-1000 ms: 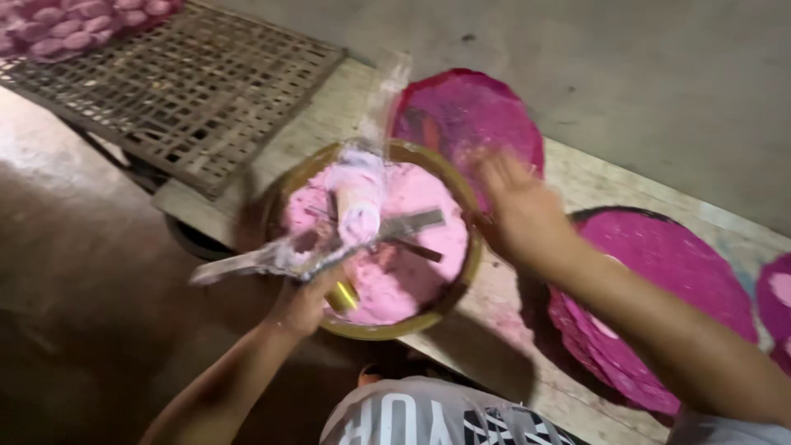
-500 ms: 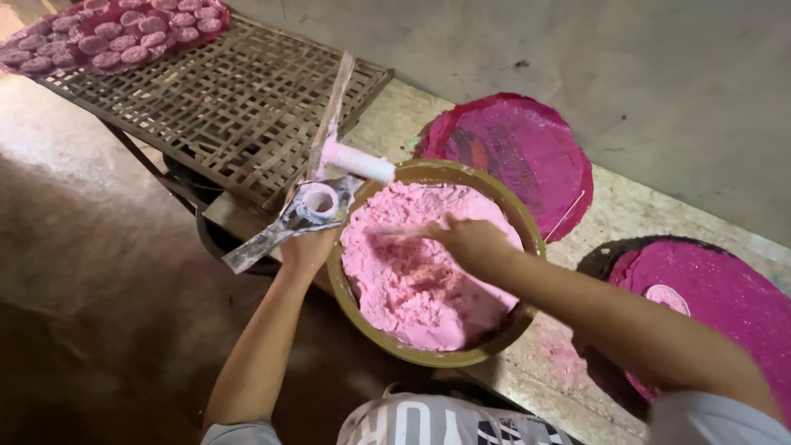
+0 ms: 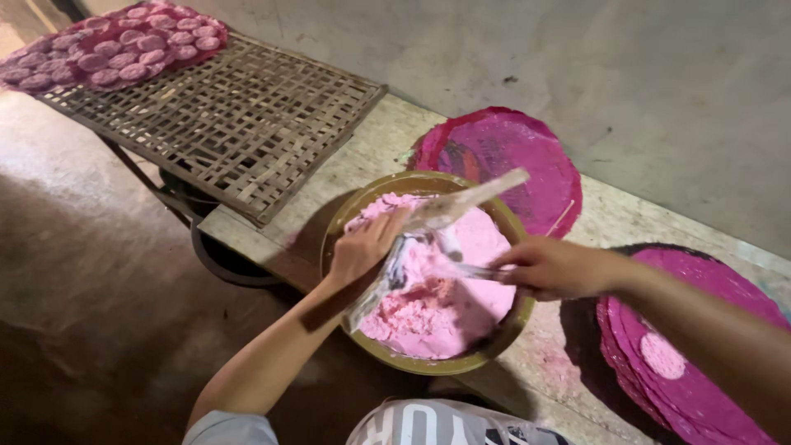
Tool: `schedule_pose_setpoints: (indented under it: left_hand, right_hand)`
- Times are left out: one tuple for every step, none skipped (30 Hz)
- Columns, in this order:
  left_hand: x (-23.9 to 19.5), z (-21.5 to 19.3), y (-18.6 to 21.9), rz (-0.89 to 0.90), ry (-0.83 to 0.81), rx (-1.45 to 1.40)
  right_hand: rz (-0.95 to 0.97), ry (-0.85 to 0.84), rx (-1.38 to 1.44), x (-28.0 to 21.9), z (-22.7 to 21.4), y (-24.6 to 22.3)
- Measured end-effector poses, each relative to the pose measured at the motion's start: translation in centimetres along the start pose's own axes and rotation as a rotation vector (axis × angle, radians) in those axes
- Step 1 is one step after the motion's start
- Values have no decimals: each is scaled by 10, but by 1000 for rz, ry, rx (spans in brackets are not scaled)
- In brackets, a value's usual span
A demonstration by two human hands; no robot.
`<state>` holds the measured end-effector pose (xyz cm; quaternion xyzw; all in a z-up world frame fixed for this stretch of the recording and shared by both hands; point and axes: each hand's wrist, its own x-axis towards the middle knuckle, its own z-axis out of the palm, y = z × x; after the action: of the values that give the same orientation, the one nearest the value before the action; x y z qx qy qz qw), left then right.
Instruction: The person uses a manual dough press to form circular pink dough pieces from a bulk mass in a bowl. They repeatedly load the press, press the dough, and place the formed circles onto a flat pink sheet, then transfer them to a woven tray.
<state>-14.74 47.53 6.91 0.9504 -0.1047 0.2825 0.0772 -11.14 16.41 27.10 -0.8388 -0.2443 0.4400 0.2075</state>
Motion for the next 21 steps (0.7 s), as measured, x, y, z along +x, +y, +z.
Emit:
schedule_pose_setpoints:
  left_hand:
    - [0,8,5,-12,-51,-60]
    - [0,16,11,-26,-102,-125]
    - [-4,22,17,-51,-195,-189]
    - [-8,26,19,-82,-285,-249]
    - [-11,28,22,-113,-375,-308]
    - [-19,27,22,-151,-468,-365]
    - [-25,23,23,-199,-523,-431]
    - [-27,18,23,-261,-538,-503]
    - [-27,11,23,-337,-555,-568]
    - [-22,4,23,-416,-566,-623]
    - [-15,-4,21,-455,-512,-612]
    - [-8,-13,19,-492,-444,-592]
    - [-1,-21,19,-515,-378,-562]
    - [6,-30,17,-411,-233,-443]
    - [11,-36,21,-394,-132,-422]
    - [15,-40,29,-376,-32,-404]
    - [20,-41,37,-358,68,-384]
    - [22,-42,46,-358,137,-300]
    - [26,-42,53,-357,207,-215]
    - [31,-44,56,-355,281,-131]
    - [36,-46,56,-461,183,-177]
  right_hand:
    - [-322,146,-162,12,12,-5]
    - [-638,289,-330,17,25,-8]
    - [-436,353,-673,16,40,-9]
    - [-220,406,-1013,16,55,-12]
    - [-321,481,-1175,14,65,-15]
    - [-431,552,-1333,9,76,-19]
    - [-545,623,-1489,1,80,-22]
    - [-570,622,-1392,-8,77,-23]
    - [-593,619,-1295,-19,68,-22]
    - [-615,614,-1201,-31,58,-20]
    - [-503,628,-1163,-44,56,-17]
    - [-395,641,-1128,-52,52,-12]
    - [-233,625,-970,-56,47,-7]
    - [-201,661,-840,-53,43,-3]
    - [-269,708,-645,-46,46,1]
    - [-345,738,-454,-33,51,4]
    - [-411,745,-277,-14,58,5]
    - [-459,754,-132,4,73,8]
    - [-520,774,-11,19,92,10]
    - [-593,806,69,28,109,14]
    - [-635,813,96,33,123,19]
